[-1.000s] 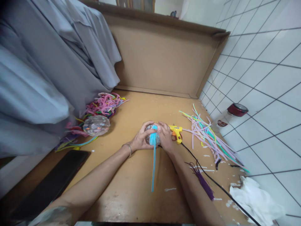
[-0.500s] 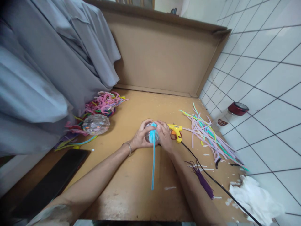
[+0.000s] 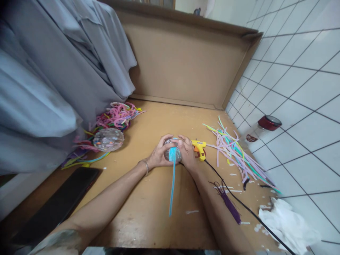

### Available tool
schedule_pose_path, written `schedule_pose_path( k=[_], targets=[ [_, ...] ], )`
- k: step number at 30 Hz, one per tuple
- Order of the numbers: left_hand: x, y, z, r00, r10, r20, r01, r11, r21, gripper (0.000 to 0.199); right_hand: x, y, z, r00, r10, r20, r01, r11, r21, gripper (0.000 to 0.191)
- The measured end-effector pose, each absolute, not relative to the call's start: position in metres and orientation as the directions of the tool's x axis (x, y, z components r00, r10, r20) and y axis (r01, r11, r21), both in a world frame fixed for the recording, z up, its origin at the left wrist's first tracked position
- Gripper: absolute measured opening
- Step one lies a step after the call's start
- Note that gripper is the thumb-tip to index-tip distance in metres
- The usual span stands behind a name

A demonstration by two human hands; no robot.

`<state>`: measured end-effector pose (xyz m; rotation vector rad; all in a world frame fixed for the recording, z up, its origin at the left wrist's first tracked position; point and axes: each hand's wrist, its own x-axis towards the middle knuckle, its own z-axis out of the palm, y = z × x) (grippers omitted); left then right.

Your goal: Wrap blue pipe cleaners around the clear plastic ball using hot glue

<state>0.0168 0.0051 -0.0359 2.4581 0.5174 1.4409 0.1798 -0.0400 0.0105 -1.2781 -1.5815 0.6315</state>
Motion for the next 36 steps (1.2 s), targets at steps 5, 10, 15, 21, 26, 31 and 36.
schedule_pose_path(
  k=[5, 10, 15, 21, 26, 31, 36],
  targets=[
    [0.016, 0.005, -0.036, 0.454, 0.406, 0.793, 0.181, -0.913, 0.364, 0.071, 0.179, -0.040, 0.011, 0.035, 0.933, 0.359, 0.430, 0.310, -0.848, 0.065],
    [0.016, 0.003, -0.034, 0.461, 0.388, 0.798, 0.156, -0.921, 0.357, 0.070, 0.181, -0.036, 0.002, 0.084, 0.942, 0.325, 0.424, 0.262, -0.867, 0.068],
    [0.016, 0.002, -0.033, 0.472, 0.372, 0.799, 0.157, -0.927, 0.339, 0.067, 0.182, -0.034, 0.000, 0.098, 0.941, 0.324, 0.393, 0.262, -0.881, 0.066],
    [0.015, 0.003, -0.035, 0.481, 0.380, 0.790, 0.185, -0.925, 0.332, 0.069, 0.182, -0.036, 0.007, 0.081, 0.944, 0.321, 0.346, 0.275, -0.897, 0.064],
    [0.015, 0.004, -0.035, 0.497, 0.371, 0.785, 0.176, -0.928, 0.327, 0.069, 0.180, -0.040, 0.012, 0.098, 0.930, 0.354, 0.303, 0.311, -0.901, 0.060],
    [0.015, 0.002, -0.034, 0.503, 0.370, 0.782, 0.171, -0.929, 0.329, 0.068, 0.181, -0.037, 0.008, 0.121, 0.936, 0.331, 0.288, 0.286, -0.914, 0.061],
    [0.015, 0.002, -0.032, 0.497, 0.352, 0.793, 0.153, -0.935, 0.320, 0.069, 0.183, -0.035, 0.001, 0.102, 0.942, 0.318, 0.360, 0.263, -0.895, 0.065]
  ],
)
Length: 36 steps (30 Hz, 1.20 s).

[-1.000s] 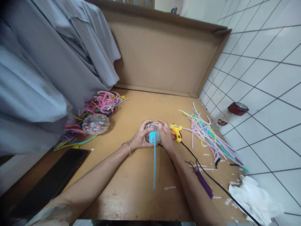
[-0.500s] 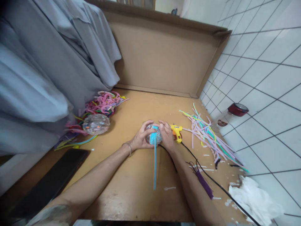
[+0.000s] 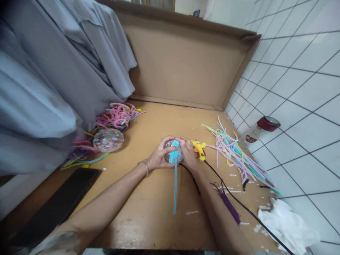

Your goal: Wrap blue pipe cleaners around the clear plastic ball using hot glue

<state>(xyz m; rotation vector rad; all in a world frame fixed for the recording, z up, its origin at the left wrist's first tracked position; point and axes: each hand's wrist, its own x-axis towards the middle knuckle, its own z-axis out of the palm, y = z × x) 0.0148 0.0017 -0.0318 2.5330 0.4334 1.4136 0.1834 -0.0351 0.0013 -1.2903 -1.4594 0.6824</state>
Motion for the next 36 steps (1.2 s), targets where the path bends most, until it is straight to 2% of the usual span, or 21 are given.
schedule_pose_path(
  k=[6, 12, 16, 26, 31, 36],
  targets=[
    [0.015, 0.002, -0.032, 0.507, 0.384, 0.771, 0.154, -0.921, 0.357, 0.068, 0.183, -0.035, 0.002, 0.064, 0.938, 0.339, 0.408, 0.286, -0.867, 0.063],
    [0.015, 0.002, -0.035, 0.483, 0.433, 0.761, 0.167, -0.898, 0.406, 0.067, 0.180, -0.037, 0.008, 0.092, 0.936, 0.339, 0.323, 0.294, -0.900, 0.062],
    [0.015, 0.003, -0.036, 0.484, 0.418, 0.769, 0.159, -0.906, 0.392, 0.068, 0.180, -0.040, 0.012, 0.083, 0.935, 0.346, 0.308, 0.306, -0.901, 0.062],
    [0.015, 0.003, -0.034, 0.474, 0.385, 0.792, 0.149, -0.921, 0.359, 0.071, 0.185, -0.034, 0.000, 0.080, 0.942, 0.326, 0.412, 0.266, -0.872, 0.065],
    [0.016, 0.004, -0.037, 0.433, 0.475, 0.766, 0.147, -0.876, 0.460, 0.074, 0.185, -0.035, 0.004, 0.087, 0.930, 0.358, 0.411, 0.293, -0.863, 0.065],
    [0.016, 0.005, -0.039, 0.422, 0.482, 0.768, 0.129, -0.870, 0.476, 0.070, 0.183, -0.035, 0.007, 0.089, 0.932, 0.351, 0.404, 0.289, -0.868, 0.065]
  ],
)
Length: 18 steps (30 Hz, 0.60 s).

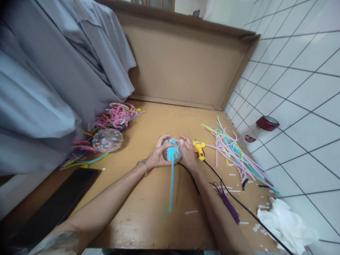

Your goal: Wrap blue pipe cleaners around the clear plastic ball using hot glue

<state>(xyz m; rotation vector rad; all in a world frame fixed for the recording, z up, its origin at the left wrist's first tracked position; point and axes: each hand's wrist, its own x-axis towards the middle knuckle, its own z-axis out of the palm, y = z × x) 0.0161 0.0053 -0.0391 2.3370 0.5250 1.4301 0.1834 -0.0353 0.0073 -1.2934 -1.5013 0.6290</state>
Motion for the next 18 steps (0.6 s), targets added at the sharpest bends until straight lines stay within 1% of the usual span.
schedule_pose_path(
  k=[6, 8, 10, 14, 18],
  targets=[
    [0.017, 0.004, -0.038, 0.401, 0.570, 0.717, 0.186, -0.817, 0.546, 0.073, 0.180, -0.039, 0.010, 0.082, 0.929, 0.360, 0.384, 0.304, -0.872, 0.063],
    [0.017, 0.004, -0.037, 0.383, 0.578, 0.720, 0.192, -0.813, 0.550, 0.073, 0.180, -0.039, 0.009, 0.075, 0.932, 0.354, 0.397, 0.298, -0.868, 0.064],
    [0.018, 0.004, -0.036, 0.392, 0.546, 0.740, 0.180, -0.835, 0.520, 0.072, 0.180, -0.039, 0.007, 0.072, 0.930, 0.360, 0.409, 0.302, -0.861, 0.062],
    [0.017, 0.004, -0.035, 0.439, 0.436, 0.785, 0.128, -0.896, 0.426, 0.070, 0.182, -0.036, 0.001, 0.096, 0.929, 0.358, 0.416, 0.289, -0.862, 0.062],
    [0.016, 0.005, -0.036, 0.443, 0.415, 0.795, 0.126, -0.907, 0.403, 0.071, 0.184, -0.034, -0.001, 0.119, 0.932, 0.342, 0.431, 0.262, -0.863, 0.065]
  ],
)
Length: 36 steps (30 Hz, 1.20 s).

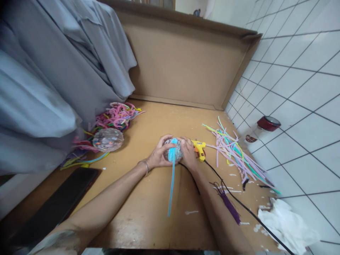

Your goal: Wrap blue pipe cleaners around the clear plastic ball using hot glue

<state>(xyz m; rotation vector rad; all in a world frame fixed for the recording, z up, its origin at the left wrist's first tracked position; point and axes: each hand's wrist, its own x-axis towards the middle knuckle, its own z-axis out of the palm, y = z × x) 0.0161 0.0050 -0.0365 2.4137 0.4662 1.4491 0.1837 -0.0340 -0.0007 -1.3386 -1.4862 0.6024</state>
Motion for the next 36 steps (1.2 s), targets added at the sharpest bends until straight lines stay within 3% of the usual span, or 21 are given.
schedule_pose_path(
  k=[9, 15, 25, 36],
  targets=[
    [0.017, 0.007, -0.042, 0.414, 0.491, 0.766, 0.148, -0.867, 0.476, 0.070, 0.183, -0.039, 0.011, 0.100, 0.904, 0.417, 0.415, 0.343, -0.843, 0.058],
    [0.016, 0.007, -0.041, 0.423, 0.512, 0.748, 0.154, -0.854, 0.497, 0.073, 0.184, -0.037, 0.009, 0.194, 0.872, 0.449, 0.388, 0.352, -0.852, 0.051],
    [0.017, 0.004, -0.036, 0.428, 0.460, 0.778, 0.133, -0.883, 0.450, 0.069, 0.187, -0.035, 0.002, 0.124, 0.881, 0.457, 0.466, 0.355, -0.810, 0.051],
    [0.015, 0.004, -0.036, 0.477, 0.421, 0.771, 0.138, -0.903, 0.407, 0.069, 0.185, -0.037, 0.004, 0.108, 0.880, 0.463, 0.424, 0.381, -0.822, 0.048]
  ],
)
